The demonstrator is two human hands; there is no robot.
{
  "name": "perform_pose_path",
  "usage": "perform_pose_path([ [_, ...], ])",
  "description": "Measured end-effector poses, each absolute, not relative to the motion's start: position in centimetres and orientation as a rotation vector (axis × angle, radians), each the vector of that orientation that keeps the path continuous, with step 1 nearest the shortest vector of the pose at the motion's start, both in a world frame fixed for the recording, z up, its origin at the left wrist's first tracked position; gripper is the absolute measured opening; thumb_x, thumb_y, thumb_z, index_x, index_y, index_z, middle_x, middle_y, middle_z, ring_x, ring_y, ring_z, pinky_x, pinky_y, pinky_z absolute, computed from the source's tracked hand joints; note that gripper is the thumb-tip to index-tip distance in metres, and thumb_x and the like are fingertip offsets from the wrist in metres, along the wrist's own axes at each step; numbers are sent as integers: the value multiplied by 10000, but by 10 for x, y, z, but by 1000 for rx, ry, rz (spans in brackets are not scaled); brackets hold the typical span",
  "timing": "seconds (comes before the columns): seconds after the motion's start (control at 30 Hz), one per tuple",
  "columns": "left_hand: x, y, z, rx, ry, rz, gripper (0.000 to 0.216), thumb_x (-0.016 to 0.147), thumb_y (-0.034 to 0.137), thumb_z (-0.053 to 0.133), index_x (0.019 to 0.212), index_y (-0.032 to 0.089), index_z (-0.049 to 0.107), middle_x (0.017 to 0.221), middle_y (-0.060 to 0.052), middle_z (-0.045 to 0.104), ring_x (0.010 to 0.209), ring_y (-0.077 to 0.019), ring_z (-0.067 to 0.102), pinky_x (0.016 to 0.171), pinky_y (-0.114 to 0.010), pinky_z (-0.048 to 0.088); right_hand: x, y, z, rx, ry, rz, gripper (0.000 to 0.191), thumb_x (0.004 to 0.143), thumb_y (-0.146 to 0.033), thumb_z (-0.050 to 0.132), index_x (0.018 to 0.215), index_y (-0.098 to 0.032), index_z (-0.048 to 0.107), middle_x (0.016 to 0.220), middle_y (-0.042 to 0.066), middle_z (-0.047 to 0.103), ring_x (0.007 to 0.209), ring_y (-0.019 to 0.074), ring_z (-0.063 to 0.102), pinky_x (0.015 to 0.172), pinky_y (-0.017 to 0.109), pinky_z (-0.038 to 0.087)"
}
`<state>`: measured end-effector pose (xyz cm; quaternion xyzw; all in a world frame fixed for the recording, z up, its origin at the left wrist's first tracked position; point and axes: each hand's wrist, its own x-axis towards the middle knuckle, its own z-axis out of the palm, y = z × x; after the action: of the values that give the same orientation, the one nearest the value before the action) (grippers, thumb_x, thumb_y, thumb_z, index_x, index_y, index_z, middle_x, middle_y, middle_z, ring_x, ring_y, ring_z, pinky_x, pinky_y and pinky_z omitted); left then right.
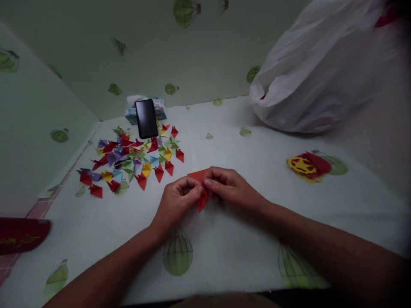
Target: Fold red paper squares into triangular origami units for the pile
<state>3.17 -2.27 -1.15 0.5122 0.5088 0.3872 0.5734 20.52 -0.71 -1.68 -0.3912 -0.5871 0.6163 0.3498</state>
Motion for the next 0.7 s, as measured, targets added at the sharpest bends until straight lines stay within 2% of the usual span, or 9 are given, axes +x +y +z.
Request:
perform_pose_path([
  [0.23, 34, -23, -12, 1226, 1188, 815, 191, 769, 321, 694, 685, 160, 635, 584, 16, 589, 505, -96, 486, 510, -224, 379, 207, -6, -17, -1080, -1611, 1512, 235, 874, -321, 605, 701, -180, 529, 561, -41, 513, 516, 95, 433, 498, 233, 305],
  [0.53, 31, -21, -12, 1178, 1054, 856, 203, 774, 341, 698, 703, 160, 640, 666, -15, 652, 604, -124, 571, 619, -253, 437, 204, -10, -17, -1040, -1541, 1505, 334, 929, -415, 547, 688, -196, 469, 572, -41, 508, 499, 92, 441, 507, 237, 340],
  [0.6, 30, -20, -12, 1151, 1099, 943, 197, 769, 339, 703, 713, 161, 641, 686, -8, 648, 622, -122, 566, 620, -246, 431, 203, -11, -17, -1051, -1478, 1534, 346, 957, -452, 502, 724, -199, 471, 590, -42, 514, 486, 90, 444, 496, 238, 345],
  [0.7, 30, -19, -12, 1106, 1151, 1064, 200, 761, 343, 709, 721, 160, 638, 685, 9, 623, 619, -110, 539, 602, -230, 415, 201, -12, -19, -1038, -1433, 1572, 289, 926, -462, 579, 831, -206, 487, 591, -60, 517, 467, 88, 454, 469, 225, 343],
])
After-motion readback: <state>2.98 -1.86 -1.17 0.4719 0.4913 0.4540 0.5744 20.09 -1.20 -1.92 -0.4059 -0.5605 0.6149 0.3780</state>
